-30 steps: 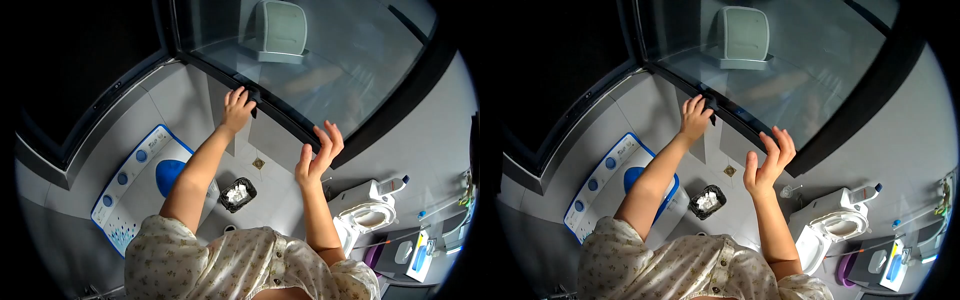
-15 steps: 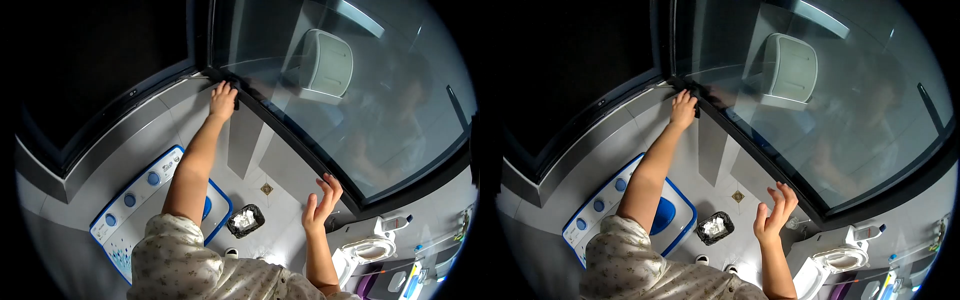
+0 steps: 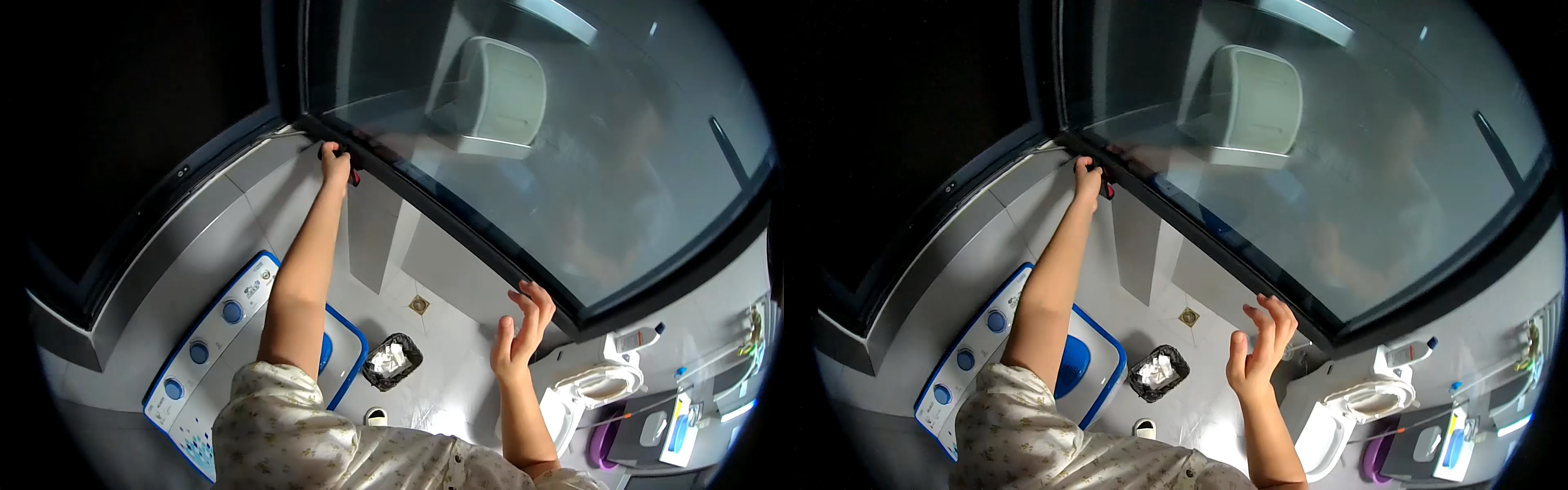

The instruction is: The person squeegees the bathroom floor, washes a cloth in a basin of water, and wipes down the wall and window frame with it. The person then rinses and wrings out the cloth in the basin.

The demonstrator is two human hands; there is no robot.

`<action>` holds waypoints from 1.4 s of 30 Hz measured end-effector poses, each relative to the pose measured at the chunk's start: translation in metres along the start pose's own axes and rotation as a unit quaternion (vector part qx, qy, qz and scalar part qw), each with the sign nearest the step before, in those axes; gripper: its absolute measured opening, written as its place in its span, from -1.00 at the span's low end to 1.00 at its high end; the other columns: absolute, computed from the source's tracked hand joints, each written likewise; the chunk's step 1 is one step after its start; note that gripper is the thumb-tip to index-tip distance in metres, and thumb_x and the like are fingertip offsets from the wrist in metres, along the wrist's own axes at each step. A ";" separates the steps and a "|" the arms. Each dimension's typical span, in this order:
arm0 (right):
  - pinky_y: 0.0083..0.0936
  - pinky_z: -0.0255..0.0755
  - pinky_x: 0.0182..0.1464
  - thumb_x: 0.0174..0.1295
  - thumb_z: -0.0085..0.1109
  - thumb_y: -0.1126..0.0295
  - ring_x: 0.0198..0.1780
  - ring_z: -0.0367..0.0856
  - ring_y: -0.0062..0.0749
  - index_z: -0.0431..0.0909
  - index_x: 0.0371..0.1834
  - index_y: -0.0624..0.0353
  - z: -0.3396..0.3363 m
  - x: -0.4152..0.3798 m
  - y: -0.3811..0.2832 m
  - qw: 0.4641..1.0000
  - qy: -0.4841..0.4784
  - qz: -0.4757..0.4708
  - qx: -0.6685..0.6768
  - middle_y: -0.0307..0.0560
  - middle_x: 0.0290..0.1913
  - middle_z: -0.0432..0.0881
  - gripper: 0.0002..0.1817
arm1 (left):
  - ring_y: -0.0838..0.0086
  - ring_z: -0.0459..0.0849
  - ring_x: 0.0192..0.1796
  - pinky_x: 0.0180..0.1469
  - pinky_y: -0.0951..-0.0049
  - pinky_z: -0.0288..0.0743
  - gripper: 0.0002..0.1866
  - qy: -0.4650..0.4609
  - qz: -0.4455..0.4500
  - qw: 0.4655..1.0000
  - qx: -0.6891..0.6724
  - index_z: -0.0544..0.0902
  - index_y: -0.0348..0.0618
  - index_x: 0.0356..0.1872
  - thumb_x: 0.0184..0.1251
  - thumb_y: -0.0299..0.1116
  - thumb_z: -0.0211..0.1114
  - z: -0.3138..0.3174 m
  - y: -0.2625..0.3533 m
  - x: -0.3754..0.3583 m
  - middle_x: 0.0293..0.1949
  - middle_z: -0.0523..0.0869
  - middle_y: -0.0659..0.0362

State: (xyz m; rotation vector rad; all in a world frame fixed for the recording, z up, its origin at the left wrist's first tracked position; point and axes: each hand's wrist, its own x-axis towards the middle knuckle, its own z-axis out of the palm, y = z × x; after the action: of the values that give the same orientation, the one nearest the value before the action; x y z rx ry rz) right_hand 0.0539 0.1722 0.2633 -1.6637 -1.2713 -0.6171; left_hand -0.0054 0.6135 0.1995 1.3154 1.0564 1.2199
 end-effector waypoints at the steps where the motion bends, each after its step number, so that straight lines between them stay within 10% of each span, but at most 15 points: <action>1: -0.14 0.14 0.21 0.26 0.01 0.19 0.17 0.31 0.01 0.51 -0.16 0.32 -0.007 0.000 0.000 1.000 -0.003 -0.004 -0.006 0.15 0.07 0.45 -0.64 | 0.27 0.48 0.04 0.09 0.34 0.34 -0.68 -0.002 -0.012 1.000 -0.015 0.37 -0.13 0.02 0.23 -0.47 0.13 0.009 0.002 -0.017 0.01 0.48 0.04; 8: -0.15 0.20 0.19 0.10 0.12 0.37 0.14 0.34 0.00 0.52 -0.16 0.28 -0.063 -0.011 -0.007 0.999 0.025 0.015 0.019 0.10 0.06 0.46 -0.73 | 0.38 0.35 0.11 0.17 0.35 0.22 -0.69 -0.111 -0.065 0.986 -0.108 0.38 -0.06 -0.02 0.20 -0.48 0.12 0.060 0.014 -0.181 0.03 0.40 0.16; 14: -0.16 0.24 0.14 0.05 0.21 0.37 0.11 0.37 0.01 0.52 -0.13 0.24 -0.174 -0.064 0.005 0.998 0.066 0.026 0.002 0.04 0.03 0.48 -0.69 | 0.33 0.63 -0.34 -0.30 0.31 0.57 -0.79 -0.256 -0.104 0.926 -0.256 0.32 -0.12 -0.03 0.35 -0.51 -0.11 0.103 0.035 -0.379 -0.32 0.66 0.04; 19: -0.19 0.26 0.12 0.10 0.18 0.39 0.09 0.38 -0.02 0.52 -0.15 0.24 -0.323 -0.152 0.031 0.984 0.129 0.109 -0.057 0.02 0.01 0.49 -0.74 | 0.37 0.62 -0.15 -0.08 0.34 0.54 -0.77 -0.409 -0.190 0.855 -0.255 0.37 -0.13 -0.04 0.37 -0.49 -0.19 0.155 0.026 -0.596 -0.15 0.62 0.08; 33: -0.54 0.35 -0.03 0.35 0.01 0.28 -0.11 0.52 -0.52 0.52 -0.10 0.19 -0.735 -0.445 0.022 0.772 0.413 0.482 0.023 -0.18 -0.11 0.58 -0.77 | 0.31 0.57 0.06 0.08 0.21 0.50 -0.62 -0.794 -0.400 0.378 -0.259 0.39 -0.21 0.16 0.56 -0.23 -0.25 0.252 0.124 -1.114 0.06 0.57 0.08; 42: -0.57 0.37 -0.11 0.09 0.21 0.47 -0.16 0.44 -0.52 0.56 -0.09 0.17 -0.870 -0.518 0.087 0.776 0.419 0.453 -0.128 -0.20 -0.09 0.44 -0.73 | 0.19 0.58 0.05 0.05 0.07 0.51 -0.51 -0.817 -0.456 0.288 -0.204 0.42 -0.19 0.19 0.52 -0.06 -0.26 0.352 0.132 -1.283 0.14 0.54 0.02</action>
State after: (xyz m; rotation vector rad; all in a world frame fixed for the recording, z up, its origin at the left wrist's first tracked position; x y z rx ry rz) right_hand 0.0785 -0.8423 0.1990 -1.6521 0.3025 -0.7781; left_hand 0.2045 -0.7070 0.1993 0.5638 -0.2974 -0.9315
